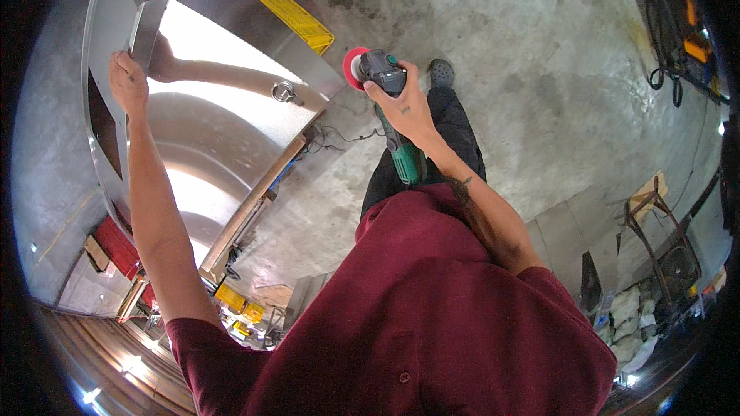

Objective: The person attaches a red polishing pad to a green angle grinder, then uses the tool to polish the surface of a large stainless steel kitchen hood. The person moves the grinder across the hood's surface to smooth and finish it.

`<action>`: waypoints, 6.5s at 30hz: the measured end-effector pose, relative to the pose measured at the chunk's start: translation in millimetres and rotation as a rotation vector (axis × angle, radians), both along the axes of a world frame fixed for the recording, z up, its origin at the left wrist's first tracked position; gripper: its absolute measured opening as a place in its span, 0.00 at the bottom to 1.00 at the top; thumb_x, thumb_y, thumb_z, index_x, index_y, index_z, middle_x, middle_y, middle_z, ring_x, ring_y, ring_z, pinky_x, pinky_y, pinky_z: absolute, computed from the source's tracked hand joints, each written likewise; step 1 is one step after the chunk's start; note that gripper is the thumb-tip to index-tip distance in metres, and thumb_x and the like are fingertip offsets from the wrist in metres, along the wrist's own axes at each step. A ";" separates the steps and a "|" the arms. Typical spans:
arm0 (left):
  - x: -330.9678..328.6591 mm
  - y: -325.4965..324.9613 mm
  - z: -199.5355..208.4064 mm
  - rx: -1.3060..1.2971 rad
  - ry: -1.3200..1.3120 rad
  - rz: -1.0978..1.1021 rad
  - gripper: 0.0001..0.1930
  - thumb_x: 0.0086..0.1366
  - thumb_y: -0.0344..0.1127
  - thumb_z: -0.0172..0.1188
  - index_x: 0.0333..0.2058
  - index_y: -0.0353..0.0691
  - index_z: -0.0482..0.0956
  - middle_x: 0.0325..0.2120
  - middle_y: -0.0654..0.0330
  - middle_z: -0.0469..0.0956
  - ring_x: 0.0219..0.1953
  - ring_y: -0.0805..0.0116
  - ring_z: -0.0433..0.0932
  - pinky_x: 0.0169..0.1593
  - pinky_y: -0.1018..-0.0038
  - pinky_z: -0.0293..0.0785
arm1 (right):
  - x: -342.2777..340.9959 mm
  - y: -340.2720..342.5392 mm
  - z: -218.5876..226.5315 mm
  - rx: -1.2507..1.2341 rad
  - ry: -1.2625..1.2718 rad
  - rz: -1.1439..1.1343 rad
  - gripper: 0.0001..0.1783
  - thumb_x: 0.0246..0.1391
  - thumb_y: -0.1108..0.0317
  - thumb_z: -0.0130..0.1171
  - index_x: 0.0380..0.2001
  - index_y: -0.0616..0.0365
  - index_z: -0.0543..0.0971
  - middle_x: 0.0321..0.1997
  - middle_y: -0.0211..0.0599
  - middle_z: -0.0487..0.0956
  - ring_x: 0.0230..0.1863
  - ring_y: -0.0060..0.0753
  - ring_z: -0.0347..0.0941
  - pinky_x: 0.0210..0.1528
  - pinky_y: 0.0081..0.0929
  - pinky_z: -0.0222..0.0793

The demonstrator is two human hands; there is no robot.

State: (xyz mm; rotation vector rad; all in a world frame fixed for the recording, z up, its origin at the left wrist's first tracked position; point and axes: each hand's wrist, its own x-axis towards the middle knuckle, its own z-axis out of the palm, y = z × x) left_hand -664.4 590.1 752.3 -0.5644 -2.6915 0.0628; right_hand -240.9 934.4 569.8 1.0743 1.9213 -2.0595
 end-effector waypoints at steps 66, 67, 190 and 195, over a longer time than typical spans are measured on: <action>15.9 12.2 -1.3 -0.058 0.020 0.087 0.30 0.81 0.49 0.33 0.47 0.34 0.82 0.47 0.40 0.83 0.51 0.32 0.79 0.55 0.44 0.73 | -3.5 -19.5 -9.6 0.015 -0.065 -0.038 0.51 0.60 0.37 0.72 0.70 0.61 0.63 0.48 0.59 0.86 0.46 0.52 0.88 0.51 0.42 0.81; 14.2 11.7 -1.9 -0.050 0.035 0.081 0.29 0.81 0.49 0.33 0.46 0.34 0.82 0.46 0.40 0.83 0.50 0.32 0.79 0.54 0.44 0.73 | -4.3 -18.7 -12.2 0.004 -0.099 -0.016 0.51 0.60 0.37 0.72 0.70 0.61 0.63 0.48 0.59 0.86 0.46 0.53 0.88 0.51 0.42 0.81; 10.2 0.9 -7.2 -0.082 0.145 -0.080 0.21 0.82 0.42 0.39 0.41 0.32 0.77 0.38 0.43 0.81 0.42 0.35 0.78 0.47 0.45 0.72 | -1.0 -13.4 -6.5 -0.263 -0.167 -0.095 0.53 0.57 0.36 0.73 0.70 0.62 0.63 0.55 0.61 0.83 0.54 0.53 0.84 0.56 0.43 0.78; 13.2 6.8 -6.9 -0.063 0.137 -0.099 0.23 0.82 0.43 0.37 0.42 0.32 0.78 0.40 0.42 0.81 0.43 0.34 0.78 0.48 0.44 0.72 | 0.6 -14.6 -2.1 -0.231 -0.147 -0.098 0.52 0.58 0.37 0.73 0.69 0.63 0.64 0.54 0.61 0.83 0.53 0.52 0.84 0.56 0.43 0.78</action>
